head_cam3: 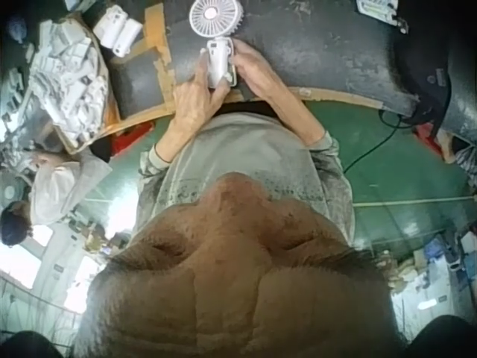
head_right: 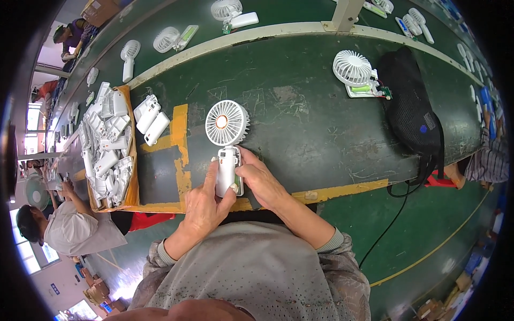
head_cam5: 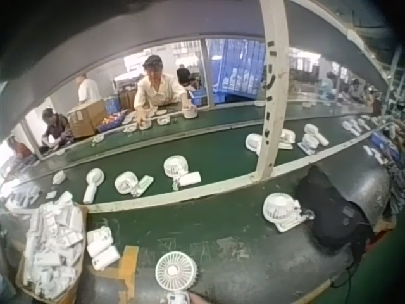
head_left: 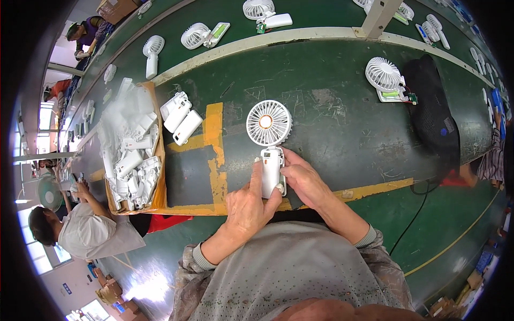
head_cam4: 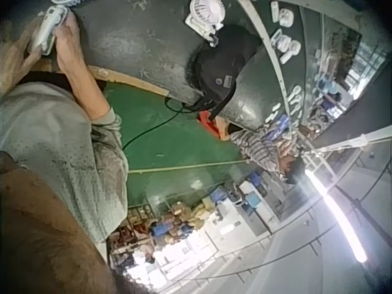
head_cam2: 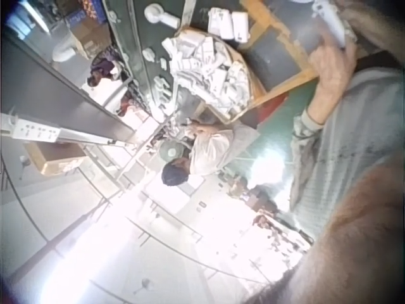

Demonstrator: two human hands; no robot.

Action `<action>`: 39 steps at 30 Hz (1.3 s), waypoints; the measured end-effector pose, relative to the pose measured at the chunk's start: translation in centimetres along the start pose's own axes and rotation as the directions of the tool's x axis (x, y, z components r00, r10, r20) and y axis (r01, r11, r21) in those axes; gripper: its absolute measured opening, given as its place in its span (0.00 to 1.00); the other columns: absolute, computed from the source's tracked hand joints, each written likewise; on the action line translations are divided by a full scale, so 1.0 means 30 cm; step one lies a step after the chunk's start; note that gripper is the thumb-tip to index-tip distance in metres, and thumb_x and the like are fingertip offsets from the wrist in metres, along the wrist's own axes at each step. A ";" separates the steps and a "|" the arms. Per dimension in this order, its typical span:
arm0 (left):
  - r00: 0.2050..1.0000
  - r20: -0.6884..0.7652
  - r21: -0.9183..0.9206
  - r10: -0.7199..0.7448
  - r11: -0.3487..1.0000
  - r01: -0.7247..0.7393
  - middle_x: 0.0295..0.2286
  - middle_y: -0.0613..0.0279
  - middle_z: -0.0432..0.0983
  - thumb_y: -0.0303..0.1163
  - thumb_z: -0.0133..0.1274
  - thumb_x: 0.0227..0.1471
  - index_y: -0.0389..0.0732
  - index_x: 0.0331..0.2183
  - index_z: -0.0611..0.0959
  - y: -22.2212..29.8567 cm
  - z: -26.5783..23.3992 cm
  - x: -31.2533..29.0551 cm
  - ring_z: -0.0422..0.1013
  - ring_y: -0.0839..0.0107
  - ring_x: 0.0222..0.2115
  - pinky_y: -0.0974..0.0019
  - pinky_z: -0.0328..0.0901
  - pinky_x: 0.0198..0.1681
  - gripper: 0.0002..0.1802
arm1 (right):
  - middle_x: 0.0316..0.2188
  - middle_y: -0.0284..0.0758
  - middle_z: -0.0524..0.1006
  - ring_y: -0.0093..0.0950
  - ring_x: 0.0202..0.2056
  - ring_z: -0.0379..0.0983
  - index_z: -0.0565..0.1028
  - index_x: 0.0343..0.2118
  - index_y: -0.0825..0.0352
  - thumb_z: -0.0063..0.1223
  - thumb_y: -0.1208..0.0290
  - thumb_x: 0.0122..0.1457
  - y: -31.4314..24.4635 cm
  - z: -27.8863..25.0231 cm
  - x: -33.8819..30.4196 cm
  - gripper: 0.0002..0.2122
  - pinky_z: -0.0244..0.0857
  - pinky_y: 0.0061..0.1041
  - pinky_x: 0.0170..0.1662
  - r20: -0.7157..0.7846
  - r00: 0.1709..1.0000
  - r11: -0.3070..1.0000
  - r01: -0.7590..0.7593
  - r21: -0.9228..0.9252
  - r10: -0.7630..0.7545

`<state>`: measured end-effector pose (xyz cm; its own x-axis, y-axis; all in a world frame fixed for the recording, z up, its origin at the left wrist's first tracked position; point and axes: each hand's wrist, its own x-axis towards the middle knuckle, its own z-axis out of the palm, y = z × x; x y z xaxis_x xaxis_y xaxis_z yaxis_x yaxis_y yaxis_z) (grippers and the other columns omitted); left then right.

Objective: The person assembles handheld fans on a production line by fitting the internal components into the handle casing, attaching the outer cover by hand, testing the fan using the power button, and placing the assembled fan onto the conveyor belt.

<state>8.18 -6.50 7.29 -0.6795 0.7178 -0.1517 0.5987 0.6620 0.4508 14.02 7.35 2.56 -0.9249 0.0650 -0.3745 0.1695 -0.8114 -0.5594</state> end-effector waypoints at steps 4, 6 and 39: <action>1.000 0.002 0.003 0.018 1.000 -0.018 0.18 0.47 0.75 0.39 0.55 0.44 0.24 0.50 0.63 -0.010 0.007 0.002 0.72 0.56 0.14 0.58 0.65 0.17 0.37 | 0.52 0.38 0.63 0.28 0.54 0.58 0.54 0.58 0.73 0.38 0.78 0.51 0.012 -0.008 0.006 0.28 0.51 0.29 0.58 0.007 1.000 0.998 0.002 -0.059 -0.001; 0.997 -0.021 0.002 0.068 0.998 -0.067 0.17 0.47 0.74 0.38 0.55 0.43 0.22 0.50 0.63 -0.014 0.009 0.002 0.72 0.57 0.13 0.58 0.64 0.15 0.38 | 0.52 0.38 0.62 0.27 0.54 0.57 0.52 0.59 0.73 0.37 0.79 0.49 0.002 0.002 0.003 0.30 0.51 0.28 0.57 0.000 1.000 0.994 -0.004 -0.111 0.004; 0.968 -0.078 -0.004 0.237 0.971 -0.238 0.14 0.49 0.72 0.41 0.58 0.42 0.17 0.49 0.61 -0.065 0.052 -0.018 0.70 0.58 0.11 0.59 0.63 0.12 0.43 | 0.46 0.38 0.68 0.25 0.46 0.65 0.56 0.56 0.71 0.42 0.64 0.63 0.059 0.061 -0.009 0.23 0.60 0.24 0.49 -0.118 0.971 0.844 0.116 -0.523 -0.207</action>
<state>8.04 -7.84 5.12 -0.5495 0.8350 0.0282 0.7415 0.4718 0.4771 13.94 4.83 3.04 -0.8931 0.2997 -0.3355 0.2136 -0.3739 -0.9025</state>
